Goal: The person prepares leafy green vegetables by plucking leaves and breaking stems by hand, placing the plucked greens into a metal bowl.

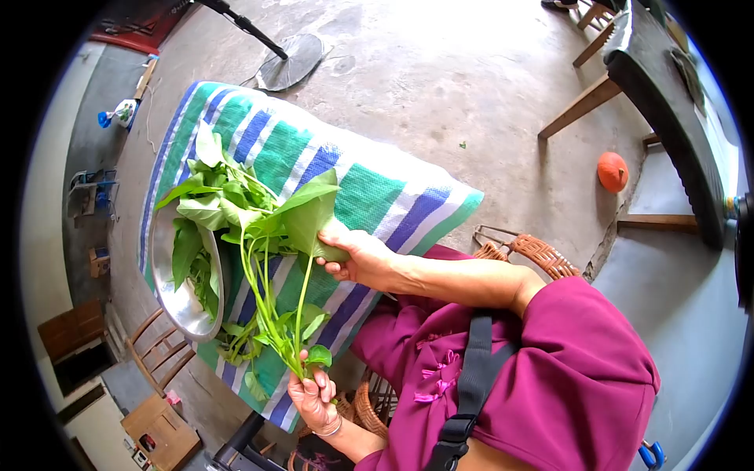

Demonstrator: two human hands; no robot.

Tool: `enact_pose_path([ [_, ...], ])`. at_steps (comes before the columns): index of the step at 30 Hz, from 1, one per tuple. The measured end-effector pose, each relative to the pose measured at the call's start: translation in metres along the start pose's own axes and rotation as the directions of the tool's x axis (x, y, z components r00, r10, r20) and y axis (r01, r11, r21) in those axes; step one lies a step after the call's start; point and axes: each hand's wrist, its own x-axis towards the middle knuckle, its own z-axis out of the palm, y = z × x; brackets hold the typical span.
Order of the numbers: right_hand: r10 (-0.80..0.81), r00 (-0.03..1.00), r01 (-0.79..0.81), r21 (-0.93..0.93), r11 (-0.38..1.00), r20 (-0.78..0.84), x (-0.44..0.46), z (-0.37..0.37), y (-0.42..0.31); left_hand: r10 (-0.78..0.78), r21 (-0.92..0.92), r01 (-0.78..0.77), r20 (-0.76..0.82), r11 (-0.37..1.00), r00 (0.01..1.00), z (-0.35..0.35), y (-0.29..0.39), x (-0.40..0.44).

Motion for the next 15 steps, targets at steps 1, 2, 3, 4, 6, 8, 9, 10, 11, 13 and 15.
enact_pose_path([
  [1,0.015,1.000,-0.015,0.013,1.000,-0.020,-0.002,0.000,-0.002,0.015,-0.011,-0.015,-0.006,1.000,1.000,0.000,0.000,0.000],
  [2,0.035,0.999,-0.034,0.026,0.999,-0.035,-0.003,0.001,-0.003,0.017,-0.028,-0.016,0.006,0.999,1.000,0.000,0.001,0.001],
  [3,0.054,0.998,-0.052,0.038,0.998,-0.045,-0.004,0.002,-0.006,0.016,-0.027,-0.016,-0.003,1.000,1.000,0.000,0.001,0.001],
  [4,0.074,0.997,-0.072,0.070,0.995,-0.015,-0.006,0.001,-0.007,0.017,-0.048,-0.018,-0.006,0.999,1.000,0.000,0.001,0.001],
  [6,0.095,0.995,-0.096,0.096,0.991,0.019,-0.007,-0.001,-0.009,0.029,-0.079,-0.029,-0.003,0.996,1.000,0.000,0.001,0.001],
  [8,0.118,0.993,-0.118,0.113,0.987,0.009,-0.009,-0.001,-0.008,0.033,-0.087,-0.034,-0.010,0.996,0.999,0.000,0.001,0.000],
  [9,0.119,0.993,-0.119,0.110,0.987,0.012,-0.010,-0.002,-0.008,0.031,-0.092,-0.032,-0.009,0.995,0.999,0.000,0.001,0.000],
  [10,0.147,0.989,-0.150,0.122,0.981,0.032,-0.010,-0.004,-0.008,0.033,-0.093,-0.034,-0.007,0.995,0.999,0.001,0.002,0.001],
  [11,0.172,0.984,-0.177,0.133,0.975,0.051,-0.011,-0.006,-0.008,0.043,-0.100,-0.044,-0.014,0.994,0.999,0.001,0.002,0.001],
  [13,0.164,0.986,-0.167,0.128,0.978,0.034,-0.013,-0.007,-0.007,0.049,-0.110,-0.051,-0.015,0.993,0.999,0.002,0.002,0.001],
  [15,0.148,0.989,-0.147,0.112,0.983,0.001,-0.017,-0.007,-0.008,0.031,-0.122,-0.032,-0.018,0.992,0.999,0.001,0.002,0.003],
])
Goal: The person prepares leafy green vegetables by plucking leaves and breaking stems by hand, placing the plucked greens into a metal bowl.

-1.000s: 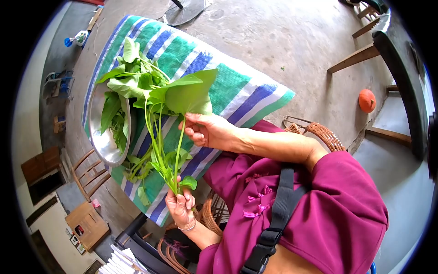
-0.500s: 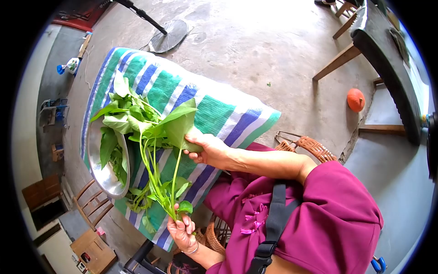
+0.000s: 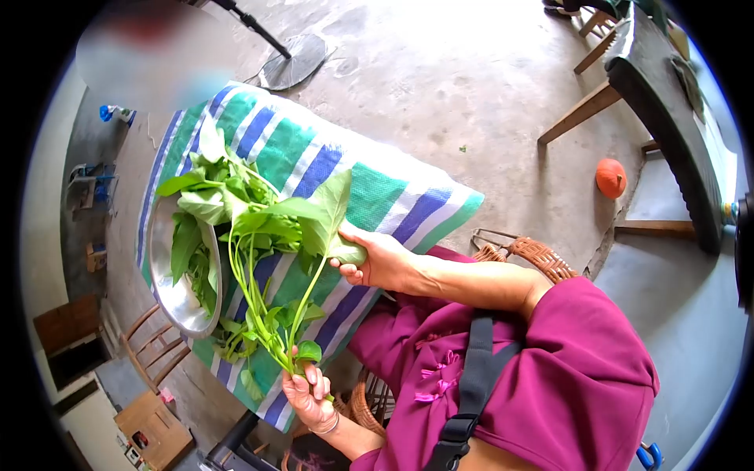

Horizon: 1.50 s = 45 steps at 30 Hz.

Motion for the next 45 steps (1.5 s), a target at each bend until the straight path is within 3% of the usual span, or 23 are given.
enact_pose_path([
  [7,-0.006,0.995,0.008,0.023,1.000,-0.098,-0.006,-0.012,-0.009,0.072,0.067,-0.076,0.058,0.995,0.996,-0.002,-0.012,0.016],
  [8,-0.035,0.998,0.036,0.029,0.999,-0.060,-0.009,-0.013,-0.011,-0.049,0.104,0.045,0.033,0.994,0.998,-0.004,-0.007,0.016],
  [16,-0.171,0.983,0.169,-0.032,0.985,-0.064,-0.018,-0.023,-0.030,-0.043,0.256,-0.029,0.272,0.966,0.961,0.008,-0.004,0.046],
  [31,-0.193,0.978,0.187,-0.066,0.980,-0.084,-0.018,-0.026,-0.032,-0.038,0.263,-0.049,0.318,0.963,0.947,-0.017,-0.012,0.062],
  [33,-0.191,0.978,0.186,-0.067,0.980,-0.084,-0.019,-0.026,-0.032,-0.183,0.056,0.175,0.372,0.983,0.910,-0.030,-0.014,0.070],
  [37,-0.197,0.976,0.191,-0.077,0.979,-0.087,-0.020,-0.026,-0.033,-0.126,0.176,0.075,0.302,0.982,0.945,-0.021,-0.009,0.064],
  [42,-0.191,0.977,0.184,-0.068,0.981,-0.100,-0.018,-0.028,-0.032,-0.301,0.077,0.293,0.353,0.953,0.886,-0.050,-0.014,0.077],
  [45,-0.189,0.978,0.183,-0.061,0.981,-0.093,-0.017,-0.030,-0.032,-0.324,-0.008,0.345,0.324,0.938,0.889,-0.055,-0.018,0.077],
])
